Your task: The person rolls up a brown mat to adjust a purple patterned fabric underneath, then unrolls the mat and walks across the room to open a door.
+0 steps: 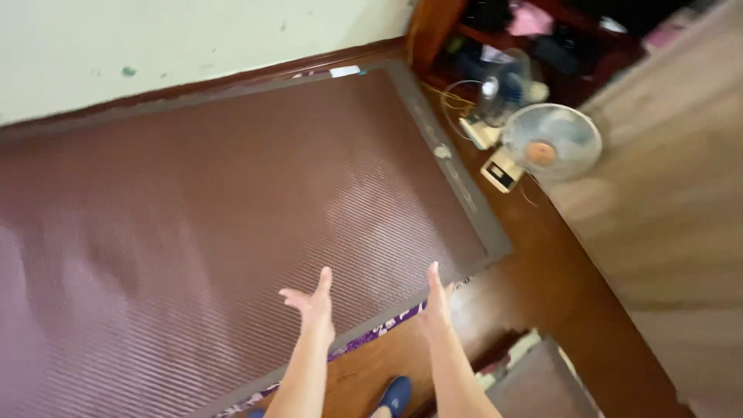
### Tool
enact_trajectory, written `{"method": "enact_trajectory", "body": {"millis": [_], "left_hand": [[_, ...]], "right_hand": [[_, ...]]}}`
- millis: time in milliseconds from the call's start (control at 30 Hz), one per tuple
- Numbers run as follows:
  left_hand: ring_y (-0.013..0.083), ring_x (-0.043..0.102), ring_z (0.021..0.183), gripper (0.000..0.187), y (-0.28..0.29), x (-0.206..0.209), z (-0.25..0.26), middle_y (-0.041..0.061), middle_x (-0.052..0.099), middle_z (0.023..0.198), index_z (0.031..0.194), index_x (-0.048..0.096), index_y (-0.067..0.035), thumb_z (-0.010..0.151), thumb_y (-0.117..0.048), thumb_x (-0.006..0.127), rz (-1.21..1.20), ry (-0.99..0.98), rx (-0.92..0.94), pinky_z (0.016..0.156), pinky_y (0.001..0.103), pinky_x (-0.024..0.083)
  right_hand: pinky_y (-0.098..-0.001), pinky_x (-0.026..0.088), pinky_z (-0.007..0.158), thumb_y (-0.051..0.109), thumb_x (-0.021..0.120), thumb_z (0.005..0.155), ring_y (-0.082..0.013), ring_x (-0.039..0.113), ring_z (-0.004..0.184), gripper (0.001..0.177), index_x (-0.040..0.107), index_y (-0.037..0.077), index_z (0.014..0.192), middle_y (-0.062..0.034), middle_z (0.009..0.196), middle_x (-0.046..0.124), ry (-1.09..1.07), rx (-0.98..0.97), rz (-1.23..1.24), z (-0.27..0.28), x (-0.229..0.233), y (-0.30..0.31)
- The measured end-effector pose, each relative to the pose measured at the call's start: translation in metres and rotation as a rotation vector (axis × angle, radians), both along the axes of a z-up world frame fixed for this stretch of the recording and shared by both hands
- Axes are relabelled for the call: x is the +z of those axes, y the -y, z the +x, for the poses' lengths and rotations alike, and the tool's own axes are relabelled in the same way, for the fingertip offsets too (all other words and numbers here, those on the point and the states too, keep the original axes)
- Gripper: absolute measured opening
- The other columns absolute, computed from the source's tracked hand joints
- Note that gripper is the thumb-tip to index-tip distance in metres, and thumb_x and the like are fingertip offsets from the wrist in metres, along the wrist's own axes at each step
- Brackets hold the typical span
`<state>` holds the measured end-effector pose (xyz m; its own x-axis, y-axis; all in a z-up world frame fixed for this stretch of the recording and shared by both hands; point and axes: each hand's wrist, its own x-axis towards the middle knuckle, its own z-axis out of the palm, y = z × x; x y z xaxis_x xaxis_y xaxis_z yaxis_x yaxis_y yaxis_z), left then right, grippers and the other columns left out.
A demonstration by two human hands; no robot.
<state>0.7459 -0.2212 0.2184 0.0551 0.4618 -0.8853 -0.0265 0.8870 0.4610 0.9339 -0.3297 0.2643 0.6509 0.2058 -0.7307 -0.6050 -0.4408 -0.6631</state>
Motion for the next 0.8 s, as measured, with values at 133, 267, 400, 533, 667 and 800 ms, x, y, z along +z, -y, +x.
{"method": "enact_trajectory", "body": {"millis": [133, 267, 400, 533, 667, 800], "left_hand": [[0.0343, -0.004, 0.161, 0.138, 0.008, -0.043, 0.005, -0.003, -0.030, 0.170, 0.155, -0.036, -0.031, 0.077, -0.051, 0.077, -0.044, -0.012, 0.205, 0.120, 0.077, 0.011], [0.0362, -0.001, 0.161, 0.136, 0.038, -0.107, 0.002, -0.002, -0.025, 0.172, 0.157, -0.034, -0.031, 0.079, -0.053, 0.075, -0.160, -0.079, 0.281, 0.120, 0.077, 0.012], [0.0374, 0.002, 0.160, 0.137, 0.065, -0.201, 0.001, 0.003, -0.022, 0.173, 0.156, -0.033, -0.028, 0.080, -0.055, 0.077, -0.172, -0.119, 0.353, 0.119, 0.076, 0.015], [0.0400, 0.022, 0.154, 0.139, 0.101, -0.264, -0.028, 0.008, -0.006, 0.173, 0.157, -0.031, -0.027, 0.076, -0.054, 0.080, -0.224, -0.159, 0.471, 0.115, 0.072, 0.030], [0.0410, 0.037, 0.149, 0.140, 0.122, -0.320, -0.039, 0.007, 0.007, 0.173, 0.159, -0.029, -0.029, 0.074, -0.053, 0.079, -0.367, -0.178, 0.558, 0.110, 0.072, 0.039], [0.0393, 0.038, 0.146, 0.124, 0.148, -0.361, -0.044, 0.006, 0.020, 0.170, 0.161, -0.012, -0.024, 0.080, -0.052, 0.078, -0.432, -0.239, 0.681, 0.106, 0.077, 0.035]], "right_hand": [[-0.0709, 0.014, 0.121, 0.071, 0.066, 0.079, -0.0386, 0.014, 0.159, 0.128, -0.017, 0.024, 0.164, -0.0093, 0.175, 0.004, -0.107, 0.007, -0.064, 0.041, -0.080, -0.006], [-0.0715, 0.014, 0.121, 0.077, 0.061, 0.079, -0.0360, 0.003, 0.159, 0.124, -0.014, 0.026, 0.163, -0.0001, 0.174, -0.017, -0.089, 0.171, -0.157, 0.052, -0.113, -0.008], [-0.0692, 0.022, 0.118, 0.078, 0.057, 0.077, -0.0381, 0.024, 0.155, 0.120, -0.006, 0.025, 0.164, -0.0112, 0.173, 0.010, -0.227, 0.104, -0.112, 0.063, -0.201, 0.005], [-0.0672, 0.028, 0.114, 0.083, 0.051, 0.079, -0.0392, 0.035, 0.151, 0.115, 0.008, 0.019, 0.165, -0.0184, 0.169, 0.024, -0.359, 0.110, -0.085, 0.052, -0.302, 0.032], [-0.0619, 0.017, 0.116, 0.082, 0.056, 0.076, -0.0416, 0.032, 0.149, 0.111, 0.024, 0.020, 0.163, -0.0203, 0.167, 0.034, -0.408, 0.091, -0.065, 0.036, -0.367, 0.050], [-0.0765, 0.021, 0.113, 0.078, 0.054, 0.081, -0.0468, 0.029, 0.150, 0.113, 0.015, 0.013, 0.164, -0.0221, 0.167, 0.023, -0.501, -0.034, -0.141, 0.029, -0.415, 0.071]]}}
